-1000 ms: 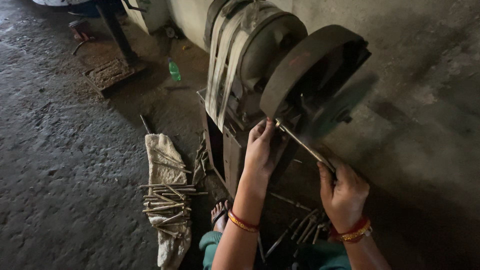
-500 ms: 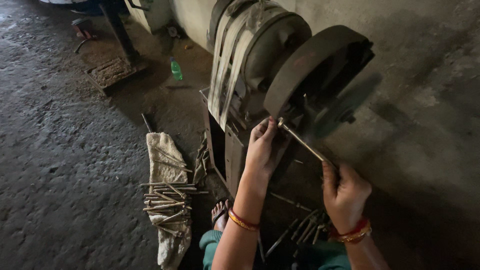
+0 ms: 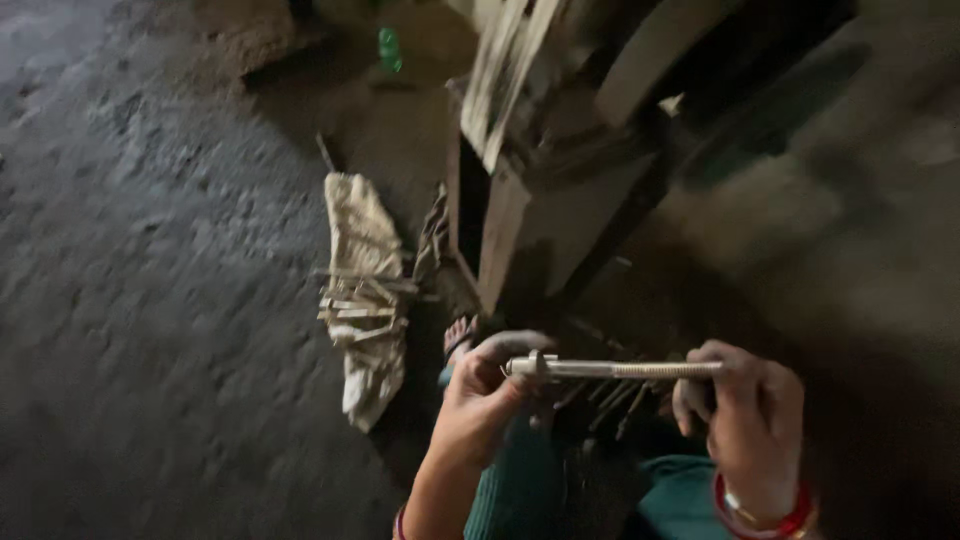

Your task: The person sits on the floor and repeatedly presses threaded metal rods against a rotating grinding wheel to smooth or shape their ends. They handle the rods one at a time, rotating them by hand during contact with the wheel, and place finished rods aside on the floor.

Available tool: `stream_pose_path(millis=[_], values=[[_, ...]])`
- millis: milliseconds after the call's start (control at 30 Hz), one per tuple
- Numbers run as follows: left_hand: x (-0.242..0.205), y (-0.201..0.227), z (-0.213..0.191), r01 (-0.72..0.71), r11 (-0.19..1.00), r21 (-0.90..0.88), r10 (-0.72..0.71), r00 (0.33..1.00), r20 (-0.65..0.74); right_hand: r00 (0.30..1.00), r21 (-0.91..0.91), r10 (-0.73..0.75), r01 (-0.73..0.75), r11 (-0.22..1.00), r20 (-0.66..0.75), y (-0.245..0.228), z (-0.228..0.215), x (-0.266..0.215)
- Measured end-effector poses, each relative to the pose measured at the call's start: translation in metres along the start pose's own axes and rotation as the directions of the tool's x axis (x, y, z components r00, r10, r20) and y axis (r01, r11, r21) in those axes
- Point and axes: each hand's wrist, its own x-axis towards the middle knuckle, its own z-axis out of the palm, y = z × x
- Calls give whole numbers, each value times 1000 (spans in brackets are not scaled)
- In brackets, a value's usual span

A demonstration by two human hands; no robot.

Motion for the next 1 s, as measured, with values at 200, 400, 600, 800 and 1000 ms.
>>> stream_pose_path(millis=[200, 400, 600, 800, 1000], values=[[-57, -24, -31, -67, 992, 109, 96, 955, -282, 954, -211, 122, -64, 975, 273, 2, 13, -22], [-90, -51, -106, -167, 808, 565, 511, 675, -531, 936, -244, 350, -337, 909, 13, 84, -11, -61], [-79, -92, -217, 76, 698, 712, 616, 443, -651, 788, -674, 561, -559, 483, -252, 196, -71, -102], [-32, -110, -318, 322, 386, 864, 757, 425, -496, 826, -993, 562, -98, 63, -46, 247, -74, -125], [34, -111, -361, 381, 212, 900, 709, 574, -410, 790, -993, 602, 60, 104, 110, 256, -20, -102]])
